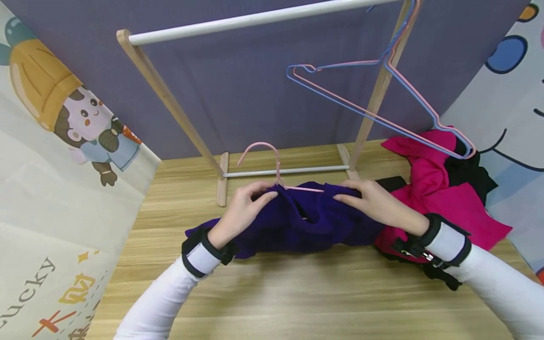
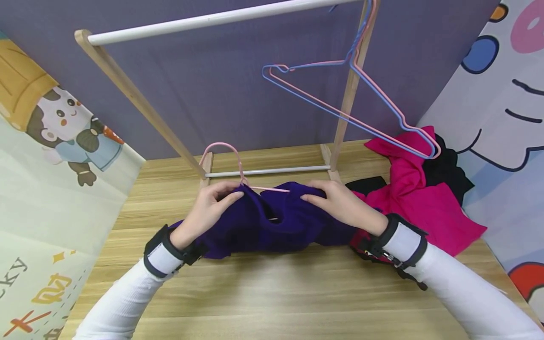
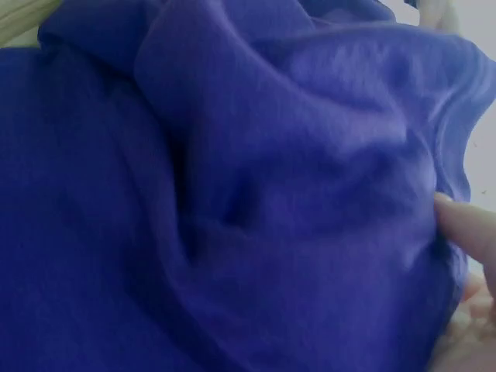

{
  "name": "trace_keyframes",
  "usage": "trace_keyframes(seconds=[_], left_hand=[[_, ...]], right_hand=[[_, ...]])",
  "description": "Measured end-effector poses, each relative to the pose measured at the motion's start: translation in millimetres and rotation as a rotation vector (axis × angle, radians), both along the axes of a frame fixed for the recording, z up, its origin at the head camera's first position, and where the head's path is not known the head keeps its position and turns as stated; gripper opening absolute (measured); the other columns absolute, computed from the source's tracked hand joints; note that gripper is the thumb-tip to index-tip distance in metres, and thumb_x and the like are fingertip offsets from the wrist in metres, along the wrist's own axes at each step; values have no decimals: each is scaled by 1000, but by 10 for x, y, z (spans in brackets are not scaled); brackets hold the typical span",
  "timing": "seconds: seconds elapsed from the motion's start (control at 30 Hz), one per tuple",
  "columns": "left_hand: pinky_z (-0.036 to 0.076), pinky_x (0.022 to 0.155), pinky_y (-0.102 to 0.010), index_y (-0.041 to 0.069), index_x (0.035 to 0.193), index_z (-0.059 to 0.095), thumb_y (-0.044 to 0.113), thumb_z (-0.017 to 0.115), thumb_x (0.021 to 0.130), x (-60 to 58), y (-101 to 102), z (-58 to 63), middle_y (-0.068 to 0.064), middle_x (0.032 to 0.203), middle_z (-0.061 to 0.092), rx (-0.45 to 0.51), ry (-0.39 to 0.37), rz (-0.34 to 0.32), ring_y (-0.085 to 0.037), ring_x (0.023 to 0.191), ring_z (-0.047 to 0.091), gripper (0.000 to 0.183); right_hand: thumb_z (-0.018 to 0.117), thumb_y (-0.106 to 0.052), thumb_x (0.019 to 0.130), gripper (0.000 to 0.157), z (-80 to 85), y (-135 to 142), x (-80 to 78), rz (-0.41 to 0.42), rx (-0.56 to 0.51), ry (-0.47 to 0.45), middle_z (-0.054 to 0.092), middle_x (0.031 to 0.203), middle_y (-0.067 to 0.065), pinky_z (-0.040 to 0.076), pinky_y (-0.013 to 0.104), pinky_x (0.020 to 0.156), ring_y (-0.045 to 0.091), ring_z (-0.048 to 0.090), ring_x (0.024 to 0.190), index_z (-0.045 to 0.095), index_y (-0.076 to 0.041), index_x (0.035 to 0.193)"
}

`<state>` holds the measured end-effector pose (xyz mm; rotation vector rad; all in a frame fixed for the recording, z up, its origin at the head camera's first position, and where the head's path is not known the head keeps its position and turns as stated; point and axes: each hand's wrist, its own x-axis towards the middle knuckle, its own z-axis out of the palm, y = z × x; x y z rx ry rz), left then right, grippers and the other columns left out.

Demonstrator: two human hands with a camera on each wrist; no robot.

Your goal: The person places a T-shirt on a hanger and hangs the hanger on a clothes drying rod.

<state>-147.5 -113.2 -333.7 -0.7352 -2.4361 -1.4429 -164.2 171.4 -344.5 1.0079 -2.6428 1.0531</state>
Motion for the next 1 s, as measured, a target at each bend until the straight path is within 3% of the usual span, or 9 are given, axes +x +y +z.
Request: trace_keyframes(seconds=[0.17, 0.33, 0.63, 0.83, 1.0], left_hand=[[45, 56, -33, 3, 96, 63, 7, 62, 80, -11, -40, -1, -12, 81, 66, -9, 5, 0, -13, 63, 51, 17], [41, 53, -30, 4, 98, 63, 8, 61, 81, -18, -100, -3, -10, 81, 65, -30, -14, 6, -13, 60, 46, 18], [48, 66, -39, 3, 99, 62, 9, 63, 79, -35, -194, -17, -14, 90, 66, -51, -42, 29, -15, 75, 54, 21], [47, 69, -41, 3, 97, 62, 7, 63, 78, -12, -245, 9, -14, 90, 65, -25, -65, 74, -17, 76, 55, 19], [46, 67, -40, 2, 96, 62, 5, 64, 78, -17, -293, 5, -14, 88, 65, -50, -69, 66, -19, 74, 54, 18]], right_hand=[[62, -15, 81, 7, 37, 53, 18, -77, -17, -55, 63, 83, 5, 48, 43, 69, 17, 55, 78, 60, -11, 87], [61, -17, 82, 12, 88, 134, 20, -114, -19, -75, 63, 93, 11, 47, 47, 75, 22, 55, 87, 60, -10, 91], [60, -16, 83, 7, 152, 295, -12, -91, 38, -21, 60, 79, -2, 45, 32, 61, 10, 51, 70, 59, -15, 89], [60, -12, 82, 10, 182, 366, -13, -79, 56, 9, 62, 82, 0, 45, 29, 61, 8, 52, 73, 59, -14, 91], [60, -5, 80, 17, 206, 405, -7, -15, 76, 26, 61, 86, -1, 46, 29, 63, 6, 53, 77, 57, -14, 95]])
